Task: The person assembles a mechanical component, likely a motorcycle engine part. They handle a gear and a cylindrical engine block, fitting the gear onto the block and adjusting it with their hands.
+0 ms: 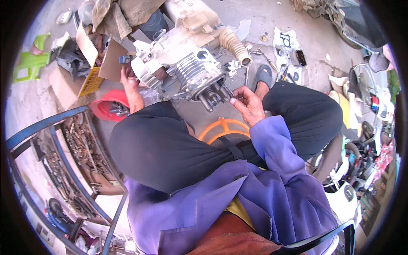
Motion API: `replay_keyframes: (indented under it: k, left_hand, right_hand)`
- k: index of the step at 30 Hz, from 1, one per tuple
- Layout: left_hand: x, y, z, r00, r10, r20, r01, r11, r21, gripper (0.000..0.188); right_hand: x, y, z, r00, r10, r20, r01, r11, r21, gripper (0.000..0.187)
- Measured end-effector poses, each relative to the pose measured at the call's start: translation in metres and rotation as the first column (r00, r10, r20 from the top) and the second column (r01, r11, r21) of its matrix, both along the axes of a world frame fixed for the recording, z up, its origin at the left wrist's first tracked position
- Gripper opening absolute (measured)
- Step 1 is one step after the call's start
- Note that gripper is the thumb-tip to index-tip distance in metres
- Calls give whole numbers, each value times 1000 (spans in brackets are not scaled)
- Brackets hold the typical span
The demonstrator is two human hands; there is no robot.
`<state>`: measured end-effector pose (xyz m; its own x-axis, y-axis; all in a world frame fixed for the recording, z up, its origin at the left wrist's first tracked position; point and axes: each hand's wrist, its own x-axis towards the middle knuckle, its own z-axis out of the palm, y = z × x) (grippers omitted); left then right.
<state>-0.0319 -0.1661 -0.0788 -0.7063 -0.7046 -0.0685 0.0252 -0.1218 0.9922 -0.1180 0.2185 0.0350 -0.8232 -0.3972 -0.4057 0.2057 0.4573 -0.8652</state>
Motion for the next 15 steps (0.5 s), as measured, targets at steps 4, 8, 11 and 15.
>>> replay_keyframes:
  k: [4,8,11,15]
  left_hand:
    - [38,-44,70,972,205,115,-185,969,-162,87]
    - [65,-52,193,925,372,70,-302,837,-456,65]
    - [66,-19,271,934,354,-41,-314,765,-562,61]
    - [55,48,331,971,197,-132,-232,678,-697,59]
  right_hand:
    - [2,-7,9,999,17,-50,-19,998,-55,21]
    - [5,-10,1,990,49,-131,-69,986,-154,24]
    - [7,-8,7,988,54,-146,-76,986,-147,25]
    - [0,-9,16,976,68,-208,-109,975,-193,26]
